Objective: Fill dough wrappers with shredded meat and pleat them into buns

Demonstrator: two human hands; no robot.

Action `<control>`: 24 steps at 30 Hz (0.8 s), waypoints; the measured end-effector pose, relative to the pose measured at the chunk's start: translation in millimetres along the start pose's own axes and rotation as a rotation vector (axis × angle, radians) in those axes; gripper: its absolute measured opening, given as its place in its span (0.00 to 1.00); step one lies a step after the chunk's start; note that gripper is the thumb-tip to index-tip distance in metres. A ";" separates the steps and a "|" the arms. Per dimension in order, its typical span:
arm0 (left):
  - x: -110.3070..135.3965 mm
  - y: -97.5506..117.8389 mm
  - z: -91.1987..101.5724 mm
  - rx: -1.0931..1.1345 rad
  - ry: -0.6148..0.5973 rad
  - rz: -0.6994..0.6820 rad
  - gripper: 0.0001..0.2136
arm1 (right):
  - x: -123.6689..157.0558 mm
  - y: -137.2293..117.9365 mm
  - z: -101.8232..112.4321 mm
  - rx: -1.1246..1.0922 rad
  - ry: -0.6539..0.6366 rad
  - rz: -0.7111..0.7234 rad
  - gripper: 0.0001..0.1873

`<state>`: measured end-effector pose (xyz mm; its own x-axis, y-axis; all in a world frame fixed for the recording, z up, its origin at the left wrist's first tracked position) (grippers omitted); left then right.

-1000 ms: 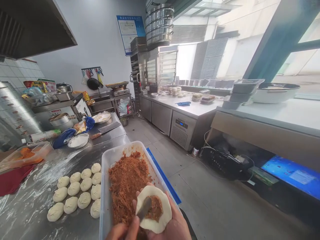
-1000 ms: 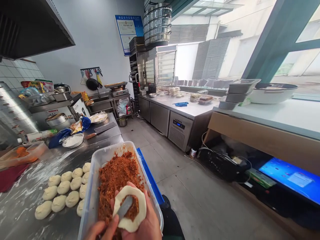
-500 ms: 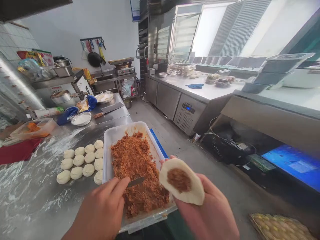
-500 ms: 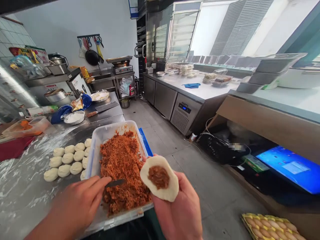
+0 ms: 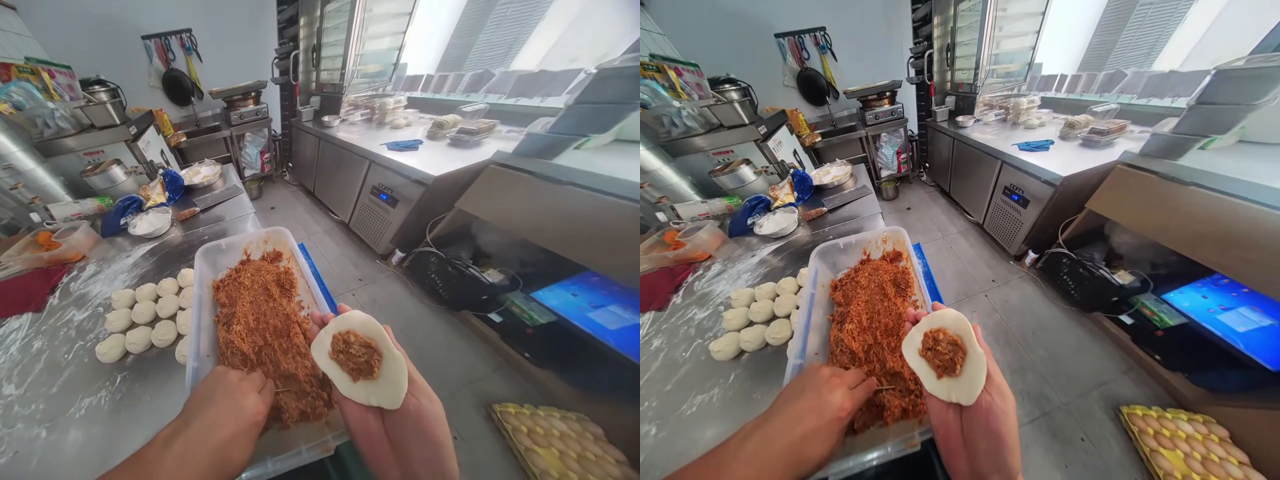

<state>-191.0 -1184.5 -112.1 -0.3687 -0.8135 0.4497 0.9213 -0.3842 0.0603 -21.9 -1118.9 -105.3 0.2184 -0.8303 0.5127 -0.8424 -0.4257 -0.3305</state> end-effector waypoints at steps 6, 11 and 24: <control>-6.0 -4.8 2.0 0.130 -0.062 0.023 0.10 | -4.8 -0.6 9.2 0.060 0.023 -0.018 0.25; -2.7 -3.6 12.7 0.333 -0.014 0.036 0.11 | -6.4 1.5 10.9 0.002 -0.013 -0.044 0.24; 3.3 -18.0 24.9 0.329 0.131 0.190 0.19 | -3.3 -1.1 6.0 0.040 0.019 0.019 0.23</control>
<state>-205.7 -1169.4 -89.5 -0.1811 -0.9135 0.3642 0.9573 -0.0788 0.2783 -18.7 -1117.8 -111.4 0.1930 -0.8314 0.5211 -0.8255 -0.4247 -0.3717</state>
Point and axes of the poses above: each hand's wrist, its own x-axis away from the middle knuckle, its own z-axis out of the back of the hand, y = z × x, the point moved 5 cm from there along -x, towards the middle knuckle, and after that the axes turned 5 degrees about -x, right-handed, at the moved point
